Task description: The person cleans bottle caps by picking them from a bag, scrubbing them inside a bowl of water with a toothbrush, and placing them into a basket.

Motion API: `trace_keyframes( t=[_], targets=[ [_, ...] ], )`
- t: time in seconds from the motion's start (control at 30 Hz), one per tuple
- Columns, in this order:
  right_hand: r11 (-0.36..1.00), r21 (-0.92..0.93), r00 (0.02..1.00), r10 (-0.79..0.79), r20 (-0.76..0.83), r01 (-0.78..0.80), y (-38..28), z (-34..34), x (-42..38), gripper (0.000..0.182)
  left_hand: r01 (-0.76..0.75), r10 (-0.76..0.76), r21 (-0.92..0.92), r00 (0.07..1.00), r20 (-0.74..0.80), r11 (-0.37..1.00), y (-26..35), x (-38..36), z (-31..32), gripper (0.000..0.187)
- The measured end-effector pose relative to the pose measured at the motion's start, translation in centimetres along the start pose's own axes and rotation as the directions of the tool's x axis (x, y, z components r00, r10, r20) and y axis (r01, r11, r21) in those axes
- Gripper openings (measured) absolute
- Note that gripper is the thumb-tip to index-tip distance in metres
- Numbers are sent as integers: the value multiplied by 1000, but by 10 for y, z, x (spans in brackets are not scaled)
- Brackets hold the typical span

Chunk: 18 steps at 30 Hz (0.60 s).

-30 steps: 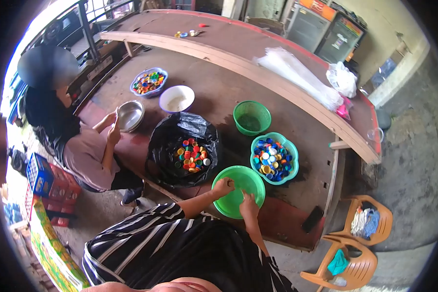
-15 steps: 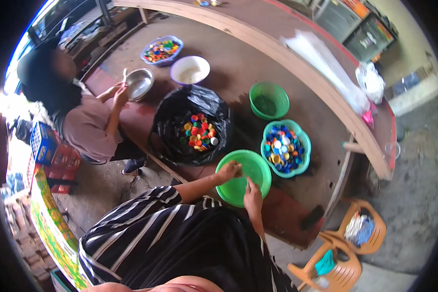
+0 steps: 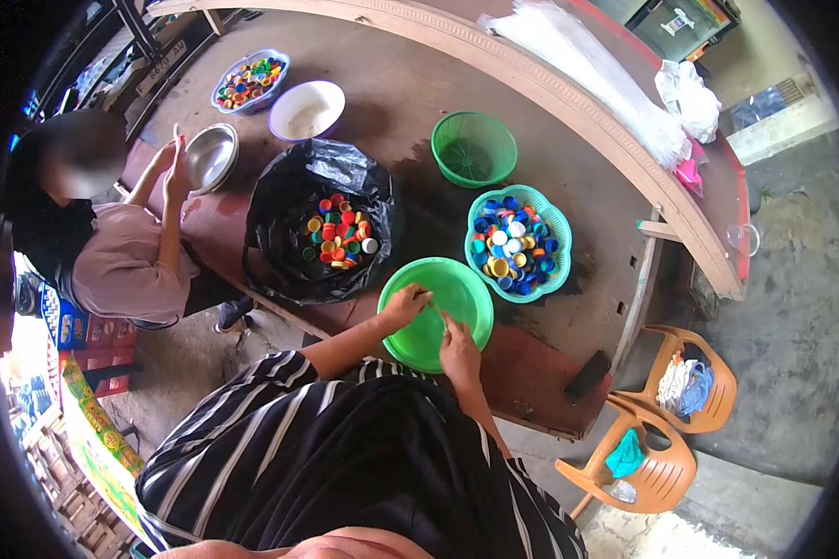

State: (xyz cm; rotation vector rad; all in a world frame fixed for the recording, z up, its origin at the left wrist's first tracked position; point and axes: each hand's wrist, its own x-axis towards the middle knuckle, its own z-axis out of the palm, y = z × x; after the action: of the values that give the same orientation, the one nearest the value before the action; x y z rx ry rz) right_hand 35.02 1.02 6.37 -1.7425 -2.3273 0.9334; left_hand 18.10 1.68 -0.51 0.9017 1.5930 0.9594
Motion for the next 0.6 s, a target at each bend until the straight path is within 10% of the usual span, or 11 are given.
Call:
trace_keyframes(
  t=[0.23, 0.6],
  targets=[
    [988, -153, 1000, -24, 10, 25, -1, -15, 4, 39, -351, 378, 245, 923, -72, 904, -3, 3, 5, 22],
    [997, -6, 996, -77, -41, 77, -16, -23, -2, 40, -273, 282, 107, 955, -89, 956, 8, 6, -5, 24]
  ],
)
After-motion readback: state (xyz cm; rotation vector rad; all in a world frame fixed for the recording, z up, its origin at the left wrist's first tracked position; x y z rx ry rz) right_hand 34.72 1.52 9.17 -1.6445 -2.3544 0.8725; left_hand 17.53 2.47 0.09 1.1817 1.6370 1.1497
